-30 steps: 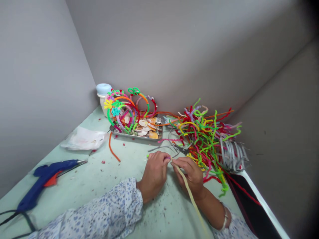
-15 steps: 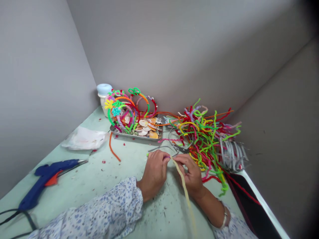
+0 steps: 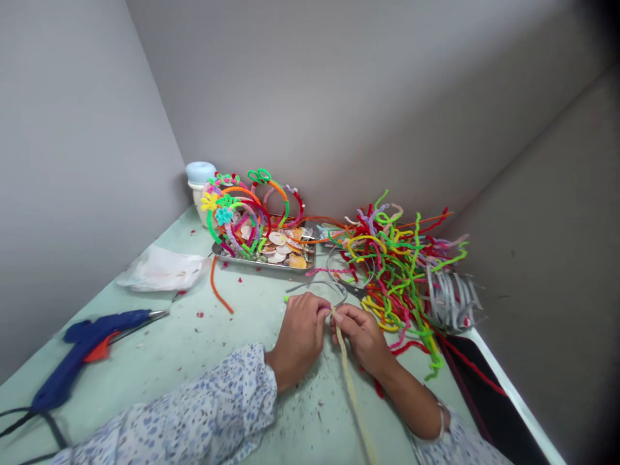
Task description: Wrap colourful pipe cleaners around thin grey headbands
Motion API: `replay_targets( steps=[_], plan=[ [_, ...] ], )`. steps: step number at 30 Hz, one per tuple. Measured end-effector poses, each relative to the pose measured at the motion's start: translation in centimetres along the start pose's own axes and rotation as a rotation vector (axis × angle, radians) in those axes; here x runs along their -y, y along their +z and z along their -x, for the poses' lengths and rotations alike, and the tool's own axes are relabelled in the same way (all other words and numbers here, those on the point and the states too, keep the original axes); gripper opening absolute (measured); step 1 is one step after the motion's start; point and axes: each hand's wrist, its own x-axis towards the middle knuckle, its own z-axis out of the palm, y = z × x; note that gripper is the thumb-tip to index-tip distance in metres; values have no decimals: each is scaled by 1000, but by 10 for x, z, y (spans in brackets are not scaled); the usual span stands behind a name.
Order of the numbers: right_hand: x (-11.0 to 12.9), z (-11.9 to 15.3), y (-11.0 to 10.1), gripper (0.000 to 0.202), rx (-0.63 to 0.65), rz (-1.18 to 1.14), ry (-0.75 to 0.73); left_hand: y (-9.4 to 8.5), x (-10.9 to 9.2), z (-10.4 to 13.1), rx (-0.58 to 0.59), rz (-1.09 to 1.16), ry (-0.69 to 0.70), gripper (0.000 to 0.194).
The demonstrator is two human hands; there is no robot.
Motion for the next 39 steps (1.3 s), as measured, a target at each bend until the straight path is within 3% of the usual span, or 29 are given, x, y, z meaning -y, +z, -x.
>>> replay_targets(
  steps=[24, 39],
  plan=[
    [5, -3, 7, 27, -51, 121, 10, -4, -5, 2, -34, 143, -54, 14],
    [-6, -1, 6, 15, -83, 131, -124, -11, -10, 1, 52, 222, -65, 15]
  ],
)
